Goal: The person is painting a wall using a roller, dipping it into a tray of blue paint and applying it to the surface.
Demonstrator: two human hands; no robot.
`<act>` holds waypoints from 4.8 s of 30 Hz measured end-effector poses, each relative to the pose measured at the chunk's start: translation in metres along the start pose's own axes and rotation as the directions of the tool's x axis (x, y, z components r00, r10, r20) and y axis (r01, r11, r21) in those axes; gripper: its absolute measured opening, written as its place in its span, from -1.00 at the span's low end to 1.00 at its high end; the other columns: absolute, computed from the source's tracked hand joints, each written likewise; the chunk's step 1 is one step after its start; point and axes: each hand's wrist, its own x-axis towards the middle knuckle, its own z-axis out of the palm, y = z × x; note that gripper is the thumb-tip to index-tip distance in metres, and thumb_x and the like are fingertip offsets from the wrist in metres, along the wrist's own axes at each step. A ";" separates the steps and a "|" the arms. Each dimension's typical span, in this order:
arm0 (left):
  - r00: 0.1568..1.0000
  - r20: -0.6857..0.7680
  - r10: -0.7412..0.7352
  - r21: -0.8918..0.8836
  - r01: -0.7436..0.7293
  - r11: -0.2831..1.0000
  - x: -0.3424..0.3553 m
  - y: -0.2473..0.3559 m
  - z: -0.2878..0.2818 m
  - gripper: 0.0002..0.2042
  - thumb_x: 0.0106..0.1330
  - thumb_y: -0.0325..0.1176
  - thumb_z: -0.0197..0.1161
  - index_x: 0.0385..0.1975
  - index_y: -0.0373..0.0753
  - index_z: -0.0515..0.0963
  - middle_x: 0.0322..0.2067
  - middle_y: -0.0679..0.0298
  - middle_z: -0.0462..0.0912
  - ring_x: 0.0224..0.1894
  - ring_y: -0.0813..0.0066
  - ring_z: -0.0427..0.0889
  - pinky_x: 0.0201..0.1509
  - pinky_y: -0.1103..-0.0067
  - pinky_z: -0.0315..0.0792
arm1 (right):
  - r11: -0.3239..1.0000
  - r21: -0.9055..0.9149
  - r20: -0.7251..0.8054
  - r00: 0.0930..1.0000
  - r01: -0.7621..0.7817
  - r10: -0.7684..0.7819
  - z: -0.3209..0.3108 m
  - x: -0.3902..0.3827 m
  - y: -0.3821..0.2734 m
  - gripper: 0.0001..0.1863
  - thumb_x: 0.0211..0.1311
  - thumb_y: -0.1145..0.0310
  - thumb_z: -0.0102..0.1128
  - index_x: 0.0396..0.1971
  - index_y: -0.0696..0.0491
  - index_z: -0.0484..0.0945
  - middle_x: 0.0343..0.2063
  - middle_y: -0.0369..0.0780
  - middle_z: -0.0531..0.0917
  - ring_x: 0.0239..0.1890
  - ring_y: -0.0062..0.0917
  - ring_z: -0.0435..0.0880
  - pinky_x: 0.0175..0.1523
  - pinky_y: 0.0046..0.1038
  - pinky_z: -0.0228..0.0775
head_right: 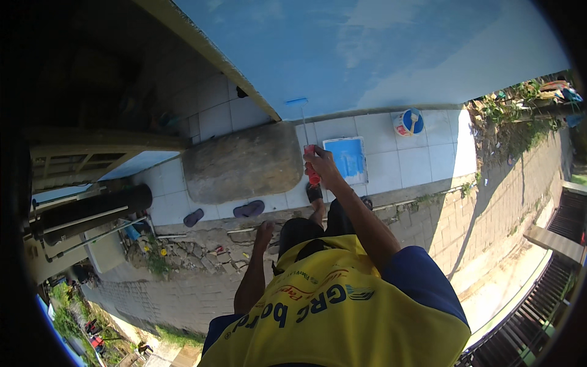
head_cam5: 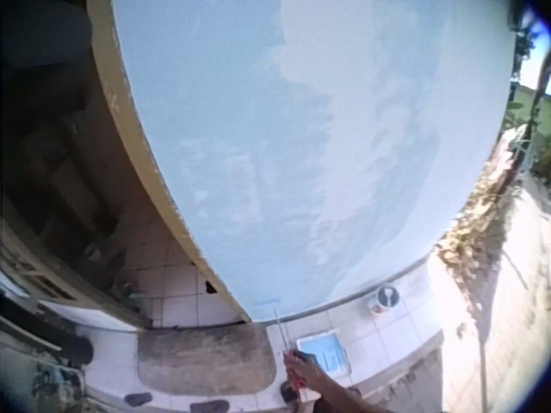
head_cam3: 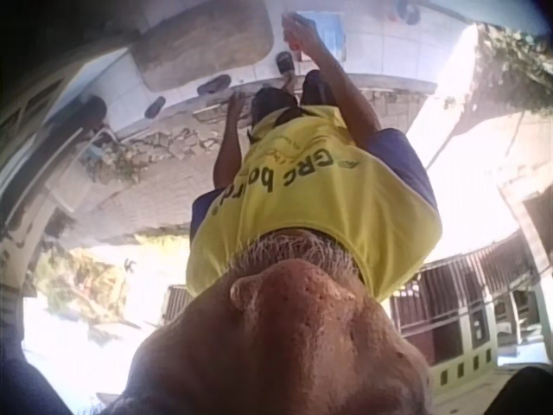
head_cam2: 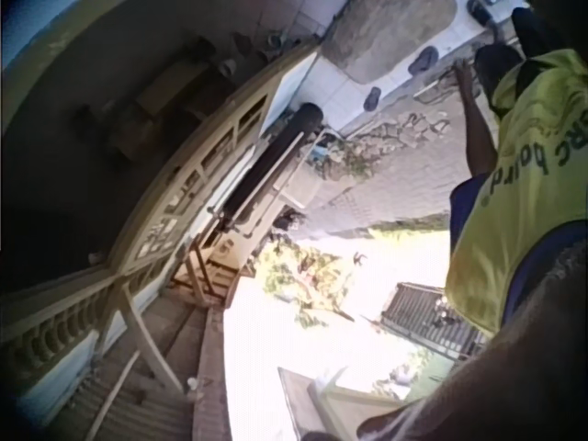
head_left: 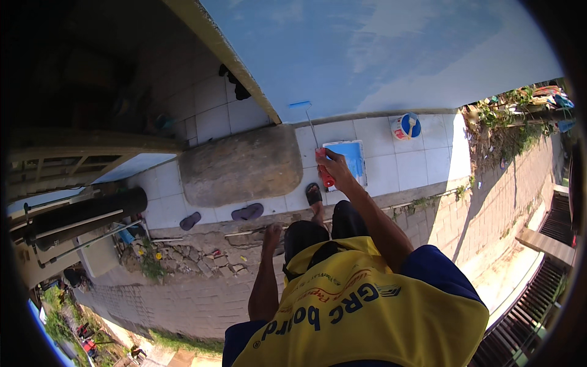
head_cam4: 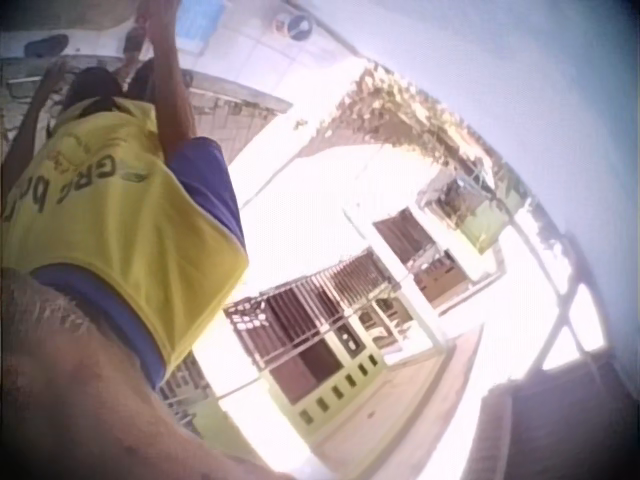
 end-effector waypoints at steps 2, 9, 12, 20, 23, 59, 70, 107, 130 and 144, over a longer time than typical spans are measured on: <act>1.000 -0.011 -0.005 0.036 0.005 0.999 -0.019 -0.031 -0.021 -0.60 0.36 -0.15 0.15 -0.02 -0.38 0.55 -0.18 0.04 0.66 -0.10 0.22 0.61 -0.01 0.38 0.47 | 0.986 -0.069 0.102 0.984 0.152 -0.144 0.012 0.034 0.042 -0.79 0.20 0.36 0.20 -0.24 0.16 0.55 -0.61 -0.30 0.51 -0.60 -0.56 0.55 -0.48 -0.46 0.48; 0.998 0.012 -0.063 0.154 0.061 0.986 -0.051 -0.012 -0.026 -0.57 0.38 -0.14 0.13 0.04 -0.38 0.54 -0.12 0.06 0.66 -0.04 0.30 0.60 0.04 0.38 0.43 | 0.979 0.123 -0.025 0.986 -0.162 0.167 -0.035 0.098 0.077 -0.76 0.18 0.39 0.22 -0.19 0.15 0.54 -0.58 -0.28 0.54 -0.57 -0.52 0.59 -0.49 -0.43 0.49; 0.993 0.022 -0.120 0.102 0.117 0.988 -0.065 -0.024 -0.031 -0.56 0.38 -0.14 0.13 0.06 -0.39 0.54 -0.08 0.02 0.66 0.01 0.24 0.60 0.08 0.36 0.42 | 0.943 0.034 -0.025 0.942 -0.332 0.333 -0.052 0.065 0.081 -0.68 0.26 0.35 0.19 -0.02 0.13 0.50 -0.56 -0.29 0.54 -0.56 -0.57 0.57 -0.50 -0.48 0.46; 0.992 0.128 -0.023 0.151 0.004 0.989 -0.015 -0.028 -0.015 -0.63 0.38 -0.18 0.12 -0.05 -0.39 0.55 -0.26 0.16 0.63 -0.20 0.40 0.57 -0.07 0.41 0.44 | 0.920 -0.194 -0.186 0.934 -0.340 0.306 -0.131 -0.075 0.063 -0.70 0.36 0.19 0.13 -0.29 0.17 0.55 -0.58 -0.31 0.54 -0.57 -0.64 0.53 -0.54 -0.52 0.41; 0.991 0.108 0.083 0.121 -0.096 0.988 0.006 0.000 -0.001 -0.63 0.39 -0.20 0.12 0.00 -0.38 0.54 -0.25 0.19 0.63 -0.19 0.42 0.57 -0.06 0.43 0.44 | 0.926 -0.160 -0.239 0.924 -0.342 0.300 -0.158 -0.102 0.063 -0.67 0.35 0.15 0.15 -0.37 0.16 0.55 -0.59 -0.32 0.52 -0.59 -0.65 0.51 -0.54 -0.52 0.37; 0.991 0.111 0.073 0.178 -0.092 0.980 0.006 0.045 0.038 -0.46 0.36 -0.10 0.12 0.16 -0.45 0.45 0.01 -0.13 0.63 0.09 0.05 0.61 0.18 0.34 0.42 | 0.964 -0.204 -0.290 0.951 -0.171 0.107 -0.149 -0.211 -0.136 -0.71 0.40 0.25 0.03 -0.42 0.18 0.46 -0.60 -0.29 0.50 -0.64 -0.68 0.48 -0.58 -0.54 0.32; 0.987 0.157 0.027 0.221 -0.062 0.973 0.000 0.049 0.046 -0.44 0.37 -0.08 0.13 0.16 -0.47 0.45 0.05 -0.14 0.61 0.13 0.02 0.59 0.21 0.33 0.41 | 0.954 -0.251 -0.246 0.964 -0.166 0.103 -0.182 -0.131 -0.064 -0.67 0.34 0.22 0.06 -0.47 0.20 0.48 -0.63 -0.27 0.53 -0.65 -0.63 0.52 -0.58 -0.51 0.39; 0.985 0.095 0.146 0.228 -0.164 0.960 0.011 0.033 0.049 -0.59 0.37 -0.09 0.15 -0.15 -0.40 0.60 -0.34 0.15 0.65 -0.25 0.42 0.57 -0.09 0.41 0.44 | 0.967 -0.195 -0.223 0.968 -0.162 0.117 -0.170 -0.153 -0.123 -0.75 0.30 0.28 0.02 -0.42 0.17 0.49 -0.63 -0.28 0.51 -0.64 -0.64 0.49 -0.55 -0.54 0.37; 0.978 0.167 0.127 0.223 -0.163 0.961 0.013 0.088 0.070 -0.46 0.36 -0.10 0.13 0.10 -0.50 0.49 0.04 -0.19 0.60 0.16 -0.06 0.55 0.24 0.30 0.40 | 0.961 -0.205 -0.272 0.954 -0.185 0.125 -0.161 -0.209 -0.166 -0.76 0.34 0.31 0.06 -0.36 0.20 0.51 -0.59 -0.27 0.51 -0.62 -0.65 0.49 -0.57 -0.56 0.37; 0.959 0.045 0.279 0.276 -0.281 0.919 0.016 -0.006 0.038 -0.61 0.37 -0.07 0.10 -0.43 -0.35 0.50 -0.54 0.13 0.51 -0.43 0.37 0.43 -0.26 0.37 0.36 | 0.971 -0.202 -0.263 0.962 -0.125 0.069 -0.110 -0.279 -0.235 -0.79 0.34 0.32 0.03 -0.34 0.18 0.50 -0.60 -0.30 0.49 -0.63 -0.69 0.47 -0.58 -0.58 0.36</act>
